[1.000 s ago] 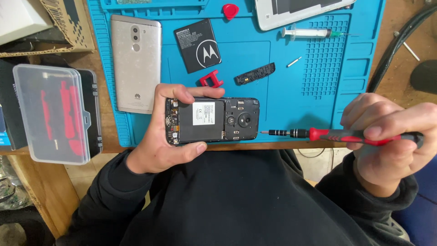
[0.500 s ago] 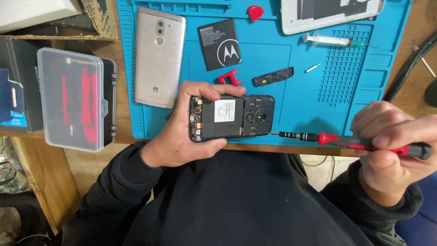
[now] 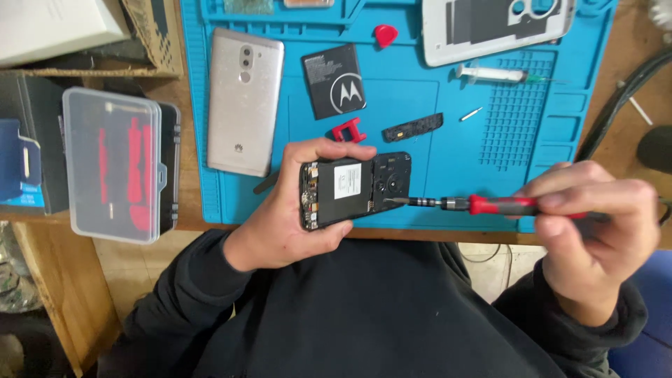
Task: Disassembling a mobile phone by removing screws and prying internal components on a repair mat
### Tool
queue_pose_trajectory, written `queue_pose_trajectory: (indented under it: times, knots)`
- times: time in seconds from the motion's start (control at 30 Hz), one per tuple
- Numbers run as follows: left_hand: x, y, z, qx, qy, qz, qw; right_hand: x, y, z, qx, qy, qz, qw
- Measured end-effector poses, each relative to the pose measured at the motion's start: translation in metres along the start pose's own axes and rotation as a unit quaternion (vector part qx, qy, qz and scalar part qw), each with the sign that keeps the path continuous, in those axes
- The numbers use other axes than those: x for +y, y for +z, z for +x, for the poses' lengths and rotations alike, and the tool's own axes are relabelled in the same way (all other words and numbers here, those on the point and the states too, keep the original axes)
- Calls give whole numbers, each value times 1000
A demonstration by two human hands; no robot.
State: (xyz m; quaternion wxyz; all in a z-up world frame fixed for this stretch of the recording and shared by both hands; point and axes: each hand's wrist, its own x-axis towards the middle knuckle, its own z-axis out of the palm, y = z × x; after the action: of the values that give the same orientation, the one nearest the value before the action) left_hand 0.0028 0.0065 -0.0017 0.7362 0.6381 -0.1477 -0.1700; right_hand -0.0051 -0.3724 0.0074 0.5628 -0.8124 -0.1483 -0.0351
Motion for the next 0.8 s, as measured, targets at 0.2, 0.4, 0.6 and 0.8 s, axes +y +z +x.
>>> queue_pose_trajectory:
  times: [0.2,0.4,0.6,0.8]
  knots:
    - [3,3,1,24,-11,30,999,-21,1,3,-50,36,-48,997]
    - [1,5,1,16,-7,7,1000,-24,-1,9,-61,-21,-88,994]
    - [-3,7,0,22,-4,14,1000,-31,13,30,-91,-87,-106,986]
    - [-4,9,1,31,-9,26,999,-29,20,40,-91,-119,-123,981]
